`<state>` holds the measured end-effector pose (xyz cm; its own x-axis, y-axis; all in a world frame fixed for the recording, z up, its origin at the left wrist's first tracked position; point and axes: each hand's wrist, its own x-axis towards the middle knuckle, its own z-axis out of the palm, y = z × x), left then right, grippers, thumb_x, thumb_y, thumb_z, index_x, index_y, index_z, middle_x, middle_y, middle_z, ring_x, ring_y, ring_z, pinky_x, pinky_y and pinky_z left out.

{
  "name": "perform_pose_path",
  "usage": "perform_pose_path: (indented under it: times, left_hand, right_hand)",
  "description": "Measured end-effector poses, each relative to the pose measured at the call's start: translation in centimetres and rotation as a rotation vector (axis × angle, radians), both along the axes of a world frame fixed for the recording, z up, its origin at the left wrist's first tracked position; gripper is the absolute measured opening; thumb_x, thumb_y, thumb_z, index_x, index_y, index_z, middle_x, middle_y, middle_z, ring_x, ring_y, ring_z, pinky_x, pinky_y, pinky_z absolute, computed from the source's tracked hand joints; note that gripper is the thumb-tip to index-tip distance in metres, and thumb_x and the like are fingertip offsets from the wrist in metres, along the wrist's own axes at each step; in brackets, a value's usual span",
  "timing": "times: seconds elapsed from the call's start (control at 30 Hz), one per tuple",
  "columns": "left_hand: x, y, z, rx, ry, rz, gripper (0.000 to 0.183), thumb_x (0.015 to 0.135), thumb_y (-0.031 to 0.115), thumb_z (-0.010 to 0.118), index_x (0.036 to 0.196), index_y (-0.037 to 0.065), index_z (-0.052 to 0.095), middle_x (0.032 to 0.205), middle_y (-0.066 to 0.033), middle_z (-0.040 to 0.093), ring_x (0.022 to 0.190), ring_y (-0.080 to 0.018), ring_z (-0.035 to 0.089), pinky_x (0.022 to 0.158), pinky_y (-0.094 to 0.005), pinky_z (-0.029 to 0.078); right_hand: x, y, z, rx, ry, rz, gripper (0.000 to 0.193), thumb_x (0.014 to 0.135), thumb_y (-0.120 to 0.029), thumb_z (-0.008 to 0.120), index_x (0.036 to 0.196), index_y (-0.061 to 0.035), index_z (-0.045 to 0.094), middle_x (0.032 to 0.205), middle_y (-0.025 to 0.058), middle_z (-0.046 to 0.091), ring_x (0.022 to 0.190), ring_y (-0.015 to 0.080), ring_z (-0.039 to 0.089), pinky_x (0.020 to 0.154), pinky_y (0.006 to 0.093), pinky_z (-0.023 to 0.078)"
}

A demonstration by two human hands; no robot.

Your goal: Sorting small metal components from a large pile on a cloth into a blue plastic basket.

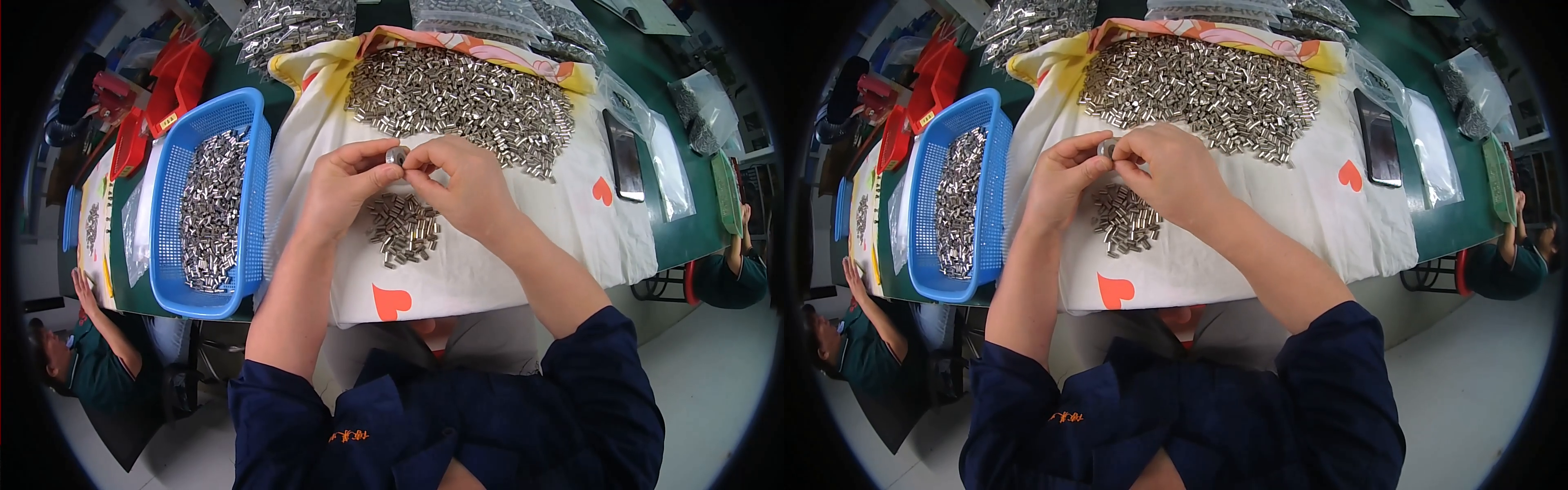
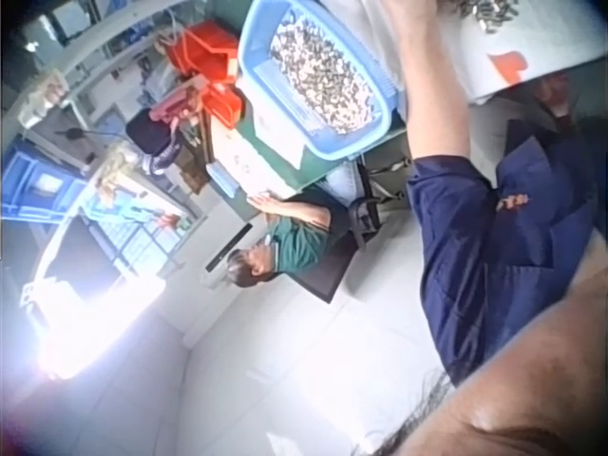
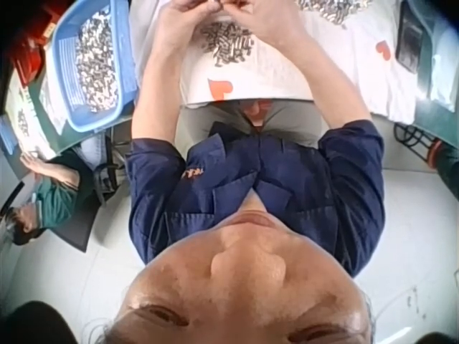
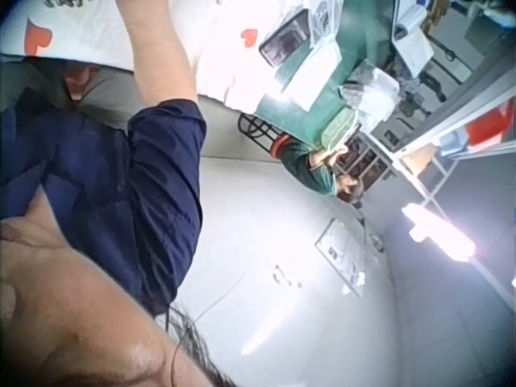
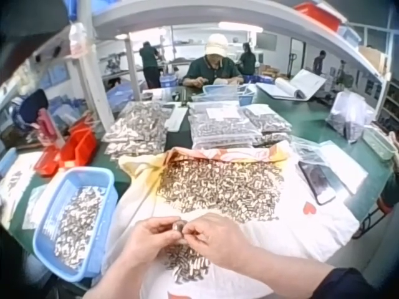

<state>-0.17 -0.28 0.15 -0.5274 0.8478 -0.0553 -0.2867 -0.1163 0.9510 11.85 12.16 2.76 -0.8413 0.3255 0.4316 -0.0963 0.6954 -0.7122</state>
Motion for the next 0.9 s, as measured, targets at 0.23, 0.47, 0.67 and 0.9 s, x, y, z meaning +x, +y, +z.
perform_pose_path:
  times: [0.23, 0.47, 0.67, 0.9]
  left_hand:
    - [0.3, 0.1, 0.1, 0.008, -0.097, -0.054, 0.032, 0.075, -0.002, 0.061, 0.106, -0.002, 0.056, 0.093, -0.0088, 0.061, 0.081, -0.0123, 0.058, 0.075, -0.0238, 0.047]
    - [0.4, 0.4, -0.1, -0.015, -0.055, -0.066, 0.032, 0.074, -0.002, 0.062, 0.105, -0.003, 0.056, 0.093, -0.0084, 0.061, 0.081, -0.0122, 0.058, 0.075, -0.0234, 0.047]
    - [0.6, 0.7, 0.0, -0.056, -0.014, -0.08, 0.031, 0.075, -0.002, 0.062, 0.105, -0.003, 0.056, 0.091, -0.0079, 0.061, 0.08, -0.0114, 0.058, 0.074, -0.0231, 0.047]
    - [0.4, 0.4, 0.2, -0.037, -0.05, -0.036, 0.033, 0.075, -0.002, 0.061, 0.107, -0.003, 0.055, 0.092, -0.0082, 0.061, 0.08, -0.0112, 0.058, 0.074, -0.0222, 0.047]
  right_hand:
    - [0.0, 0.7, 0.3, -0.206, -0.076, -0.006, 0.012, 0.071, -0.012, 0.062, 0.079, -0.003, 0.062, 0.073, 0.0077, 0.062, 0.063, 0.0176, 0.059, 0.059, 0.0279, 0.047]
    - [-0.2, 1.5, 0.1, -0.345, -0.212, -0.008, 0.015, 0.07, -0.012, 0.061, 0.081, -0.0027, 0.062, 0.069, 0.0071, 0.062, 0.061, 0.0149, 0.059, 0.059, 0.0266, 0.047]
    - [-0.2, 1.6, 0.0, -0.249, -0.196, -0.032, 0.014, 0.069, -0.011, 0.057, 0.08, -0.0023, 0.06, 0.067, 0.0056, 0.06, 0.059, 0.0121, 0.056, 0.058, 0.0245, 0.046]
    - [-0.1, 1.7, 0.5, -0.621, -0.242, 0.103, 0.008, 0.075, -0.006, 0.056, 0.081, -0.0017, 0.059, 0.075, 0.0004, 0.059, 0.069, 0.007, 0.052, 0.065, 0.0219, 0.043]
